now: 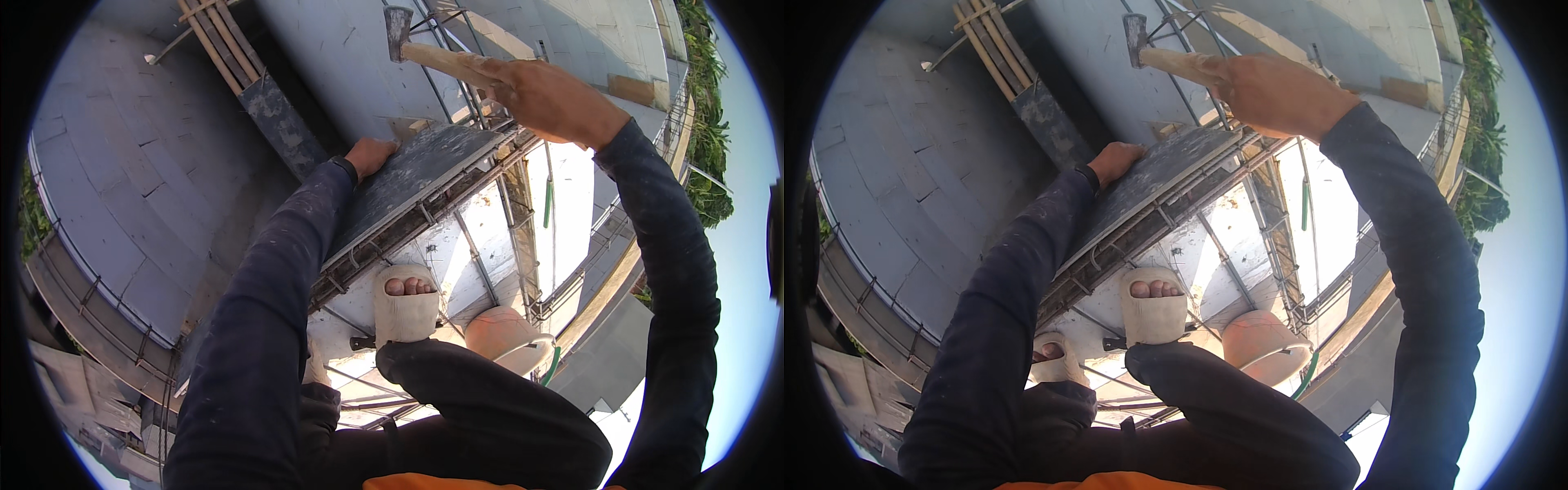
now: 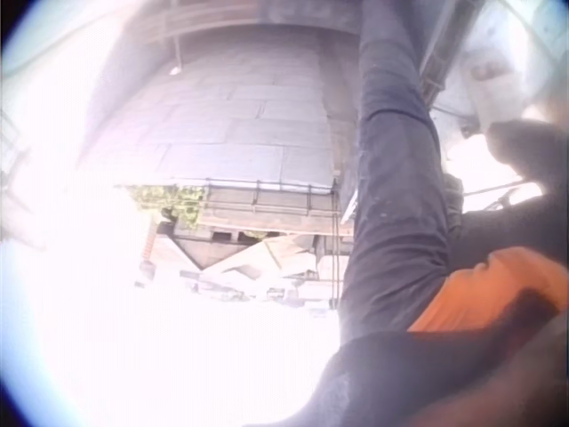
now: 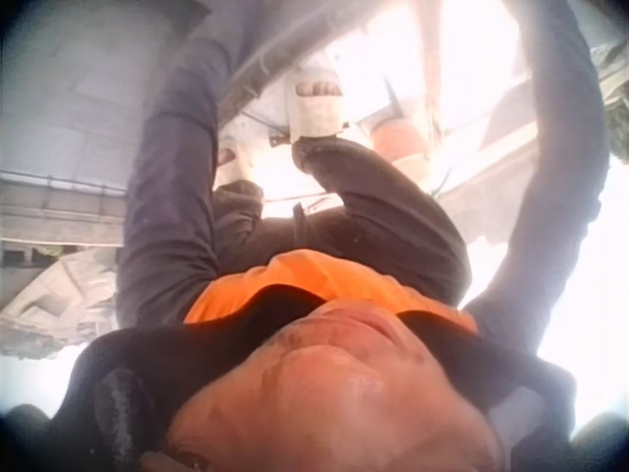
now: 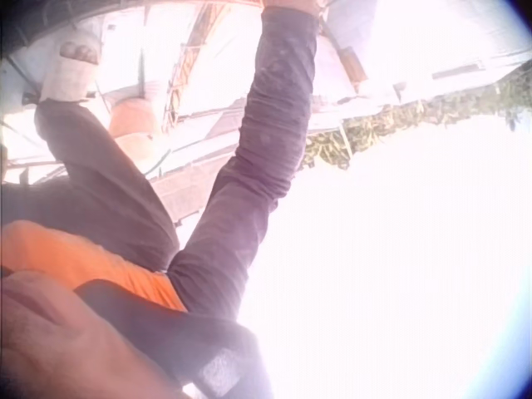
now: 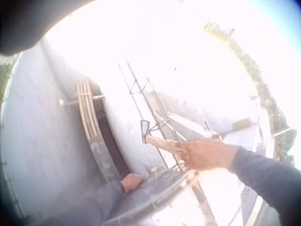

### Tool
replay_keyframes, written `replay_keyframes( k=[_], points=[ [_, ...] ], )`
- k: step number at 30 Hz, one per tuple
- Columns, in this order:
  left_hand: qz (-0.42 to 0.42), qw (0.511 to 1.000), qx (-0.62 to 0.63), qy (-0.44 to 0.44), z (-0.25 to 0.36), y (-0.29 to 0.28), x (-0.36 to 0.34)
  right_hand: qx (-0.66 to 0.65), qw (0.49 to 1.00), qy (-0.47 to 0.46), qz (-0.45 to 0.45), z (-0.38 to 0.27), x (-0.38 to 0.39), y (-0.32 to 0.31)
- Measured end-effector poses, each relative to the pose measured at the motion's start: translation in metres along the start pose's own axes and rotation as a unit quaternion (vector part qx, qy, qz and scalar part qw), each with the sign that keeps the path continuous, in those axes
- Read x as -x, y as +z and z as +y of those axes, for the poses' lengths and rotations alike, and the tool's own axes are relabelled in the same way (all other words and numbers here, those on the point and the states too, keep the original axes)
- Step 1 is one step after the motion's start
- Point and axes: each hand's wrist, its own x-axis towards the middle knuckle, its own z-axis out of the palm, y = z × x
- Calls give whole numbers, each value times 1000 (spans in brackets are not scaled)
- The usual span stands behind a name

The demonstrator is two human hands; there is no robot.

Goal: The person saws a piece of board, places it against the concrete and rebar structure, and hammers it into place.

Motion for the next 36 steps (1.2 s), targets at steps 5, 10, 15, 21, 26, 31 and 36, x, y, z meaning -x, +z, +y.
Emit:
replay_keyframes(
  k=[5, 10, 15, 21, 26, 31, 36],
  points=[
    [-14, 986, -154, 62, -5, -3, -5, 65, 994, 15, -84, 0, -2, 14],
    [-3, 974, -202, 103, -10, -3, -12, 56, 993, 21, -101, -5, -2, 13],
    [10, 999, -47, 6, -3, 3, -3, -35, 998, 52, 30, -12, 8, 3],
    [33, 993, -86, 76, -21, 0, -15, 15, 986, 26, -165, 3, 5, 9],
    [27, 997, -50, 53, -19, 2, -13, -22, 998, 63, -18, -4, 10, -6],
    [1, 987, -148, 61, -2, -3, 0, 46, 993, -8, -105, 12, 13, 34],
    [5, 989, -133, 60, -2, 3, 4, -15, 995, 34, -94, 5, 10, 11]
  ],
)
